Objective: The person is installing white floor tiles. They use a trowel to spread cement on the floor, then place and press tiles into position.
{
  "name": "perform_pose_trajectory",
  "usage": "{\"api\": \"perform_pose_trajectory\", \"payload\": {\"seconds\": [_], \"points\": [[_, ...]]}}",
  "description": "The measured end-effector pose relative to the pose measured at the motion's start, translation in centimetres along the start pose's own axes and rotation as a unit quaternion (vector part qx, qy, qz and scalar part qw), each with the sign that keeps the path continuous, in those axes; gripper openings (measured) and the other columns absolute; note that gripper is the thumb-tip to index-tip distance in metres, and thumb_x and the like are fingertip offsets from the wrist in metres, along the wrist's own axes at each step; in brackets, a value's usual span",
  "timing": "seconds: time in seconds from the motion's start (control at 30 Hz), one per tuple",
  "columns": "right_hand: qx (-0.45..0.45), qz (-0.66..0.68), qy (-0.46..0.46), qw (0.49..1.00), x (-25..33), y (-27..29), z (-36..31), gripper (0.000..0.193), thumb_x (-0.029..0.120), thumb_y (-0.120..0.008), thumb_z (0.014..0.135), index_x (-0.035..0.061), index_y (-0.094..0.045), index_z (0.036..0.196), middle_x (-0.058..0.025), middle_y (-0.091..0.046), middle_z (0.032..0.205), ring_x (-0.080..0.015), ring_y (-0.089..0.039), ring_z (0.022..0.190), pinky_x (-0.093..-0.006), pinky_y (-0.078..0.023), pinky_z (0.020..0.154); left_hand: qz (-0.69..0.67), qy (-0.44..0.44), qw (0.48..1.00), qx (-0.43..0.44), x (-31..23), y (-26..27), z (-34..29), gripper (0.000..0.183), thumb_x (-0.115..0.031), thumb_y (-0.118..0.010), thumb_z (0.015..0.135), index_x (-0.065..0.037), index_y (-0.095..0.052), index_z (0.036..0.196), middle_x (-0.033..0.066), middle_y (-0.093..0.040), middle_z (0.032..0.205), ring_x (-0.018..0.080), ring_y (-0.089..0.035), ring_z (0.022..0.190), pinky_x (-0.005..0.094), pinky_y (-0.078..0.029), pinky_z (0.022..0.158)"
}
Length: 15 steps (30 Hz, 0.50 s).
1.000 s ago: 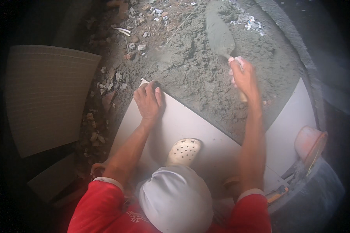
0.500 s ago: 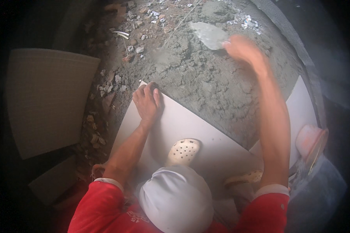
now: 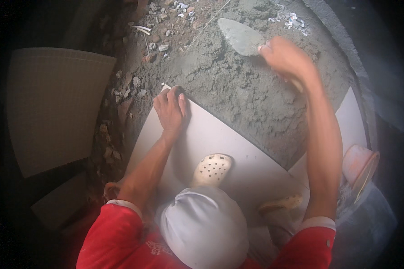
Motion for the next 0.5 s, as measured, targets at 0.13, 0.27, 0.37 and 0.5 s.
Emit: {"api": "perform_pose_trajectory", "payload": {"seconds": [0.13, 0.27, 0.37, 0.5], "points": [[-0.101, -0.142, 0.073, 0.982, 0.7, -2.3, -1.3, 0.035, 0.023, -0.052, 0.105, -0.0059, -0.067, 0.094, -0.0259, -0.069, 0.074, -0.0404, -0.070, 0.070, -0.0525, -0.058, 0.072, 0.007, 0.008, 1.000, 0.015, 0.0, 0.0, 0.1, 0.038, -0.031, -0.057, 0.102, -0.011, -0.062, 0.133, 0.0138, -0.057, 0.121, 0.0342, -0.049, 0.113, 0.0484, -0.036, 0.103], [-0.148, -0.159, 0.063, 0.974, 0.9, -2.0, -1.9, 0.034, 0.023, -0.055, 0.103, -0.0073, -0.067, 0.095, -0.0320, -0.069, 0.083, -0.0475, -0.070, 0.081, -0.0565, -0.055, 0.078, -0.001, -0.001, 1.000, 0.003, -0.2, 0.3, 0.2, 0.038, -0.032, -0.058, 0.102, -0.010, -0.062, 0.133, 0.0140, -0.057, 0.120, 0.0343, -0.049, 0.113, 0.0484, -0.037, 0.102], [-0.102, -0.120, 0.041, 0.987, 0.4, -1.0, -2.1, 0.037, 0.024, -0.056, 0.102, -0.0088, -0.067, 0.091, -0.0355, -0.067, 0.085, -0.0519, -0.068, 0.087, -0.0582, -0.051, 0.083, -0.002, 0.001, 1.000, 0.002, -0.1, 0.3, 0.1, 0.038, -0.032, -0.059, 0.102, -0.010, -0.062, 0.133, 0.0143, -0.057, 0.120, 0.0343, -0.049, 0.112, 0.0485, -0.037, 0.102], [-0.100, -0.121, 0.048, 0.986, 0.3, 0.2, -1.6, 0.040, 0.025, -0.056, 0.102, -0.0103, -0.065, 0.085, -0.0356, -0.066, 0.083, -0.0525, -0.067, 0.082, -0.0583, -0.052, 0.082, 0.009, -0.004, 1.000, -0.006, -0.3, 0.3, 0.0, 0.038, -0.032, -0.060, 0.101, -0.010, -0.063, 0.132, 0.0146, -0.057, 0.119, 0.0341, -0.050, 0.112, 0.0483, -0.037, 0.102]]}}
Point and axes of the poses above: each hand's wrist, its own z-axis towards the middle knuckle, its own y-axis out of the back of the hand, x = y × z, the point moved 9 cm from there along z, towards the middle knuckle
